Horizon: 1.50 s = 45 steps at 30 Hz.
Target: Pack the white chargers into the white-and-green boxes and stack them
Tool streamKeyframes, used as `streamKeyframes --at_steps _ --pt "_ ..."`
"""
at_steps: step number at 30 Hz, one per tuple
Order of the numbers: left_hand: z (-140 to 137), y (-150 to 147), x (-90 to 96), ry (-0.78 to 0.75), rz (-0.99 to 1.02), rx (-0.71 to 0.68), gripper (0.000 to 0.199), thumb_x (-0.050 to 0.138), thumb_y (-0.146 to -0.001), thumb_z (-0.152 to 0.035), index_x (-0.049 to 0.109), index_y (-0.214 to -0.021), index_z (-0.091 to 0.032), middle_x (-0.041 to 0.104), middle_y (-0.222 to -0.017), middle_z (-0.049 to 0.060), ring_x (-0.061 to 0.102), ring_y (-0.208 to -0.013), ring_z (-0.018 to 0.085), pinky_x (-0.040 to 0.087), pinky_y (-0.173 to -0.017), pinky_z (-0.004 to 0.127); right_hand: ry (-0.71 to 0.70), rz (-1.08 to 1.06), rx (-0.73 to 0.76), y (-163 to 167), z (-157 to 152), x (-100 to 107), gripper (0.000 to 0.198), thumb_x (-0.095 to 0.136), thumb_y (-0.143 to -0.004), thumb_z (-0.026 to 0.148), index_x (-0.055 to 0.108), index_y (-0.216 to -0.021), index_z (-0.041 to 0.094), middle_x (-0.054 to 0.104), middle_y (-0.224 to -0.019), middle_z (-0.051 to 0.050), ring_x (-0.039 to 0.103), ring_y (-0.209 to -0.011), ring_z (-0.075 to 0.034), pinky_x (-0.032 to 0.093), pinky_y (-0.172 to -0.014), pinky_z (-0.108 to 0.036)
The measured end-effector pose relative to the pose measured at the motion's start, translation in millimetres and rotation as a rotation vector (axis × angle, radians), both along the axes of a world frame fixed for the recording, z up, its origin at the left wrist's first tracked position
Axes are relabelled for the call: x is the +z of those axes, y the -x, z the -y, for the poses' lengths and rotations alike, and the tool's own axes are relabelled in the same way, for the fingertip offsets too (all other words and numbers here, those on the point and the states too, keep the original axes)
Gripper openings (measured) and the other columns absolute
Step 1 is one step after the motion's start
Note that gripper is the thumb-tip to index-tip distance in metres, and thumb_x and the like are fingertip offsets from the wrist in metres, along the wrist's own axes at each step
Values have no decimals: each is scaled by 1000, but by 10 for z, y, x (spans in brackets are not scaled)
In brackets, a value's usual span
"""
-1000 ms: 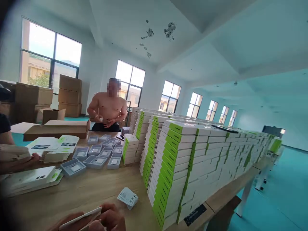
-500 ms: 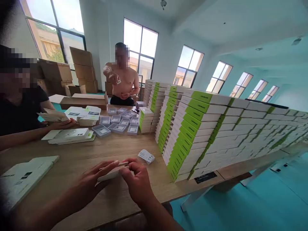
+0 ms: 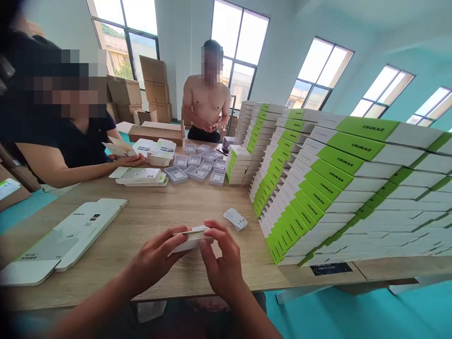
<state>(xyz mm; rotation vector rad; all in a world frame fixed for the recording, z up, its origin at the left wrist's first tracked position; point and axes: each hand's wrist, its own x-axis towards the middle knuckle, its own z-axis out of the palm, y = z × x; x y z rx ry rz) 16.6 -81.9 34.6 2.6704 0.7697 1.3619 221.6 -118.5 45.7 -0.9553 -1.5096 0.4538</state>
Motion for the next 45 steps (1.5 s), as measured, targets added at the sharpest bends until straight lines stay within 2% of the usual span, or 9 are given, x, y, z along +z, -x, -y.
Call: streamKeyframes --at_steps 4,12,18,23,29,33,35,41,45 --pt "15 -13 -10 -21 8 16 26 55 -103 -20 55 -129 -22 71 -119 12 73 -108 21 61 -92 29 -43 254 19 -92 -38 55 13 59 -98 20 70 -103 26 74 -115 -9 71 -107 -23 57 -92 -38" --pt "-49 9 -130 35 104 -56 29 59 -102 -21 52 -130 -22 69 -125 14 70 -116 20 60 -96 31 -23 62 -158 54 -70 -16 10 66 -95 24 65 -86 24 77 -100 -7 73 -94 -20 58 -81 -33" --pt "-146 72 -72 57 210 76 25 60 -102 -24 60 -127 -24 74 -120 10 73 -113 22 62 -95 32 -82 344 9 -164 -265 -81 35 72 -91 27 65 -124 27 74 -125 -10 71 -114 -27 59 -96 -43" --pt "-221 62 15 109 261 60 22 64 -99 -29 63 -121 -24 75 -119 10 74 -111 23 62 -95 35 -117 375 60 -265 -374 -12 32 65 -96 23 67 -127 31 74 -124 -9 70 -116 -26 59 -97 -41" --pt "-312 159 88 395 371 -109 51 43 -106 -21 26 -154 -30 59 -145 16 68 -122 24 65 -91 39 179 40 123 -290 -369 18 43 77 -87 36 61 -126 27 77 -113 -9 75 -92 -23 62 -82 -38" --pt "-403 214 20 49 -72 -105 64 53 -95 -5 41 -150 -36 50 -156 10 36 -152 30 29 -122 65 549 -229 343 -192 -435 -174 49 74 -88 48 56 -124 21 79 -91 -7 74 -74 -21 59 -62 -31" --pt "-503 210 -50 -5 -241 -173 61 57 -90 -1 51 -142 -33 63 -145 7 47 -145 28 13 -126 66 546 -91 259 -226 -531 -310 44 65 -94 52 61 -121 17 79 -84 -7 74 -70 -20 58 -59 -31" --pt "-994 260 -306 304 168 -23 35 61 -92 -21 60 -127 -19 68 -133 17 65 -125 28 51 -105 42 401 353 -174 -942 -964 -510 32 74 -84 45 77 -102 18 73 -123 -19 63 -122 -34 43 -110 -55" --pt "-1113 303 -454 630 345 216 41 71 -86 -47 67 -115 -19 77 -111 9 73 -103 29 61 -83 36 508 492 -192 -1258 -1160 -530 23 77 -77 37 80 -91 20 78 -113 -14 67 -116 -34 43 -108 -51"
